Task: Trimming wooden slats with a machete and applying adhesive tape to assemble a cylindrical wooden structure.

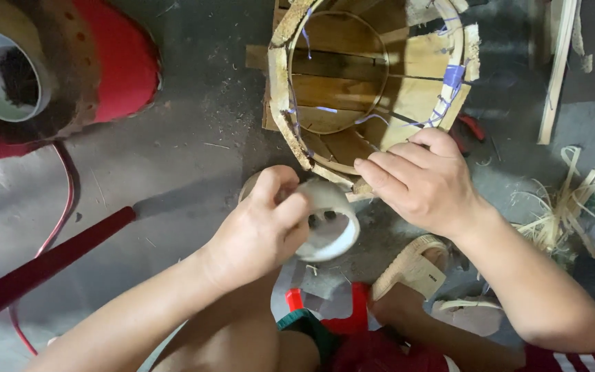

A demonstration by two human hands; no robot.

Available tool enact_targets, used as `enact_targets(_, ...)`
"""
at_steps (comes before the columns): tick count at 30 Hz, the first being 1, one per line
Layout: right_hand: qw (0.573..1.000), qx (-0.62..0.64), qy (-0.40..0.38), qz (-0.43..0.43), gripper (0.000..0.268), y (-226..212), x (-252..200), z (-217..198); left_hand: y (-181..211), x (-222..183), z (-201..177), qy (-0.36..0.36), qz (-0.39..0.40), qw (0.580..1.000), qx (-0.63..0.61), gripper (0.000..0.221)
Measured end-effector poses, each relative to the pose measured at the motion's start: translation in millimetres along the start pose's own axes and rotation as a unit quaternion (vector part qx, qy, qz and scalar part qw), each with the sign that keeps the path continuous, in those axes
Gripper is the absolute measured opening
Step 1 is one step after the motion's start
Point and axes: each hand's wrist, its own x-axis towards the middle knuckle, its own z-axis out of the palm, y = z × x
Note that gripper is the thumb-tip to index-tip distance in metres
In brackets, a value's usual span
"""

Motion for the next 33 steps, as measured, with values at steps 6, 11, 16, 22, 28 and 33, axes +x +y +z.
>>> enact_targets(6,1.0,0.009,0.008,0.009,0.008,0.8,-3.3,3.3,-9.3,2.0,0.6,0.009,-0.053,0.993,-0.102,0.013)
enact_targets(11,1.0,0.018,0.022,0.008,0.009,0.8,-2.1,5.2,-16.8,0.7,7.6,0.01,-0.068,0.99,-0.124,0.017)
enact_targets(16,0.999,0.027,0.023,0.011,0.008,1.5,-5.3,7.1,-21.9,-0.3,10.9,0.003,-0.102,0.984,-0.147,0.021)
enact_targets(22,0.999,0.027,0.03,0.007,0.008,1.9,-4.7,7.8,-24.2,0.1,7.5,-0.014,-0.135,0.975,-0.178,0.022)
enact_targets(28,0.999,0.034,0.035,0.008,0.01,2.5,-7.9,8.4,-35.5,-4.8,-3.9,-0.011,-0.182,0.96,-0.212,0.014)
enact_targets(33,0.999,0.031,0.024,0.007,0.01,2.0,-7.7,8.8,-38.4,-8.3,-7.5,-0.005,-0.18,0.96,-0.212,0.013)
